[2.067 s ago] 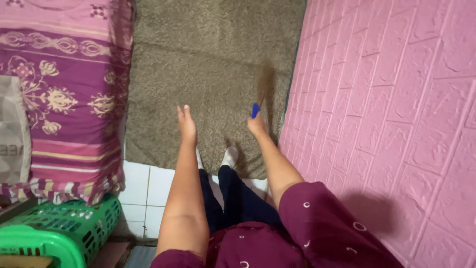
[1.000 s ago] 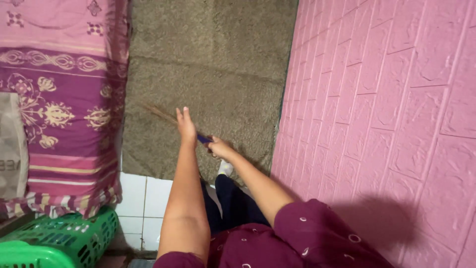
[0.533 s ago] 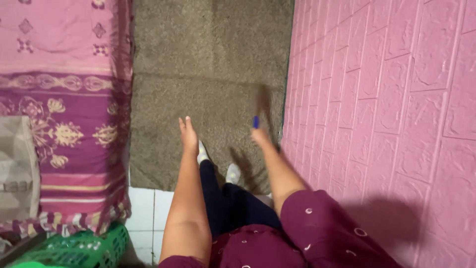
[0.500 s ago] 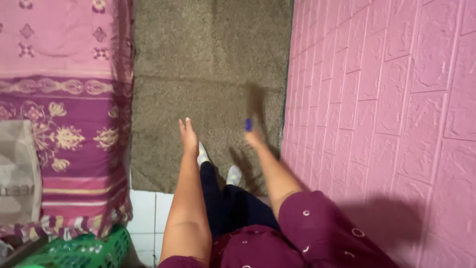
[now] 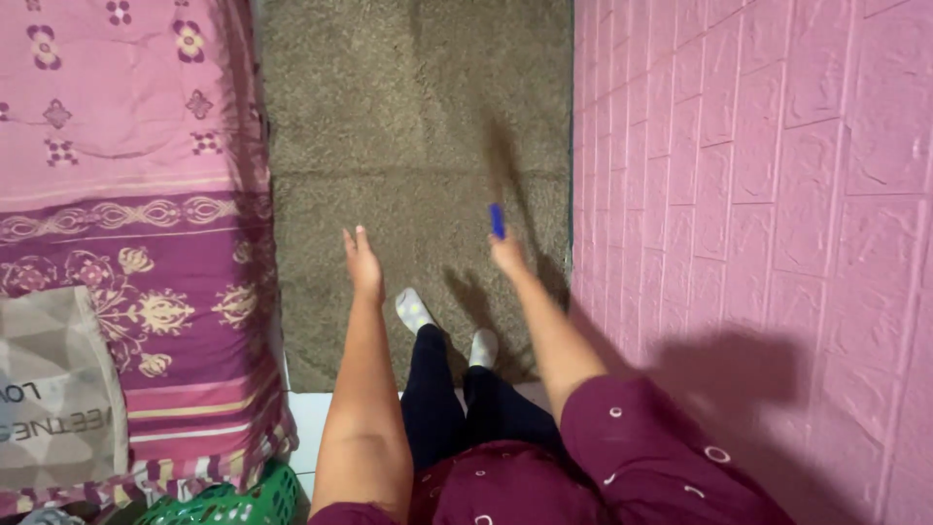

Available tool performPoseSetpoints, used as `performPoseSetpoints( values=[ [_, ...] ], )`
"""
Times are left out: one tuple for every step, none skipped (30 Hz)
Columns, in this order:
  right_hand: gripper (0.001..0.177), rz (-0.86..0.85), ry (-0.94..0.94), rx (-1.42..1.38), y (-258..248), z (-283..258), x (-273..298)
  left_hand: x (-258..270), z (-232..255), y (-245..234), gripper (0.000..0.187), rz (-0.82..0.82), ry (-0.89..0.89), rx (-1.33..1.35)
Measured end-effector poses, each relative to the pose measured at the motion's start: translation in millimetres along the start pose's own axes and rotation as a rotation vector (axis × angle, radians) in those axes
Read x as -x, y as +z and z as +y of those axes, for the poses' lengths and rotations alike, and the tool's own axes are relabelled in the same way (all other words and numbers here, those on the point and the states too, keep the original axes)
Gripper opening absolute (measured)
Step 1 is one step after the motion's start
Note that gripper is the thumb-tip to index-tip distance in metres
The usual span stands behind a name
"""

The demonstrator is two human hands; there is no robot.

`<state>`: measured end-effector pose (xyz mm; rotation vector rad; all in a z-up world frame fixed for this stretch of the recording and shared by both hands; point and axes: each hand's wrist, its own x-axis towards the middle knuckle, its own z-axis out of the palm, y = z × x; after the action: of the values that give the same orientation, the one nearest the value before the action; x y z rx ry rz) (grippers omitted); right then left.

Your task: The person is seen cleaning the room by sweeping the bed and floor with a broom.

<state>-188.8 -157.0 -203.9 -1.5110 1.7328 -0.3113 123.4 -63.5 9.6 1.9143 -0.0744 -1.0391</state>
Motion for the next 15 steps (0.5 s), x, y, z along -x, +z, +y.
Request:
performPoseSetpoints(
  values=[
    [0.045, -0.002, 0.005, 0.001, -5, -7, -2, -5, -3, 1, 0.077, -0.001, -0.005, -0.003],
    [0.041, -0.043, 0.118, -0.045, -8, -16, -5, -11, -6, 0, 0.077, -0.002, 0.006, -0.016],
    [0.037, -0.084, 0.231, -0.091, -12, -25, -8, -16, -8, 0, 0.077, -0.003, 0.018, -0.028],
    [0.037, -0.084, 0.237, -0.091, -14, -63, 12, -25, -16, -1, 0.077, -0.006, 0.014, -0.033],
    [0.032, -0.225, 0.272, 0.019, -16, -101, 32, -34, -24, -2, 0.077, -0.015, 0.045, -0.023],
    [0.029, -0.369, 0.304, 0.129, -19, -139, 52, -41, -32, -3, 0.076, -0.025, 0.074, -0.014],
    [0.029, -0.371, 0.312, 0.128, 22, -125, 63, -42, -29, -6, 0.076, -0.027, 0.069, -0.020],
    [0.028, -0.477, 0.160, 0.052, 63, -113, 69, -45, -25, -7, 0.077, -0.036, 0.059, -0.005],
    [0.031, -0.582, 0.009, -0.026, 103, -102, 77, -48, -20, -9, 0.078, -0.045, 0.049, 0.010],
    [0.031, -0.583, 0.005, -0.027, 97, -123, 93, -48, -12, -11, 0.078, -0.042, 0.052, 0.010],
    [0.034, -0.688, 0.078, -0.143, 91, -145, 110, -47, -4, -13, 0.078, -0.035, 0.040, -0.001],
    [0.037, -0.788, 0.145, -0.260, 85, -168, 122, -49, 7, -14, 0.079, -0.029, 0.034, -0.009],
    [0.037, -0.786, 0.136, -0.261, 84, -171, 115, -56, 13, -17, 0.079, -0.027, 0.042, -0.006],
    [0.040, -0.786, 0.236, -0.413, 81, -170, 113, -59, 14, -19, 0.078, -0.038, 0.064, -0.016],
    [0.044, -0.781, 0.335, -0.566, 79, -168, 110, -62, 14, -21, 0.078, -0.048, 0.085, -0.026]
  ],
)
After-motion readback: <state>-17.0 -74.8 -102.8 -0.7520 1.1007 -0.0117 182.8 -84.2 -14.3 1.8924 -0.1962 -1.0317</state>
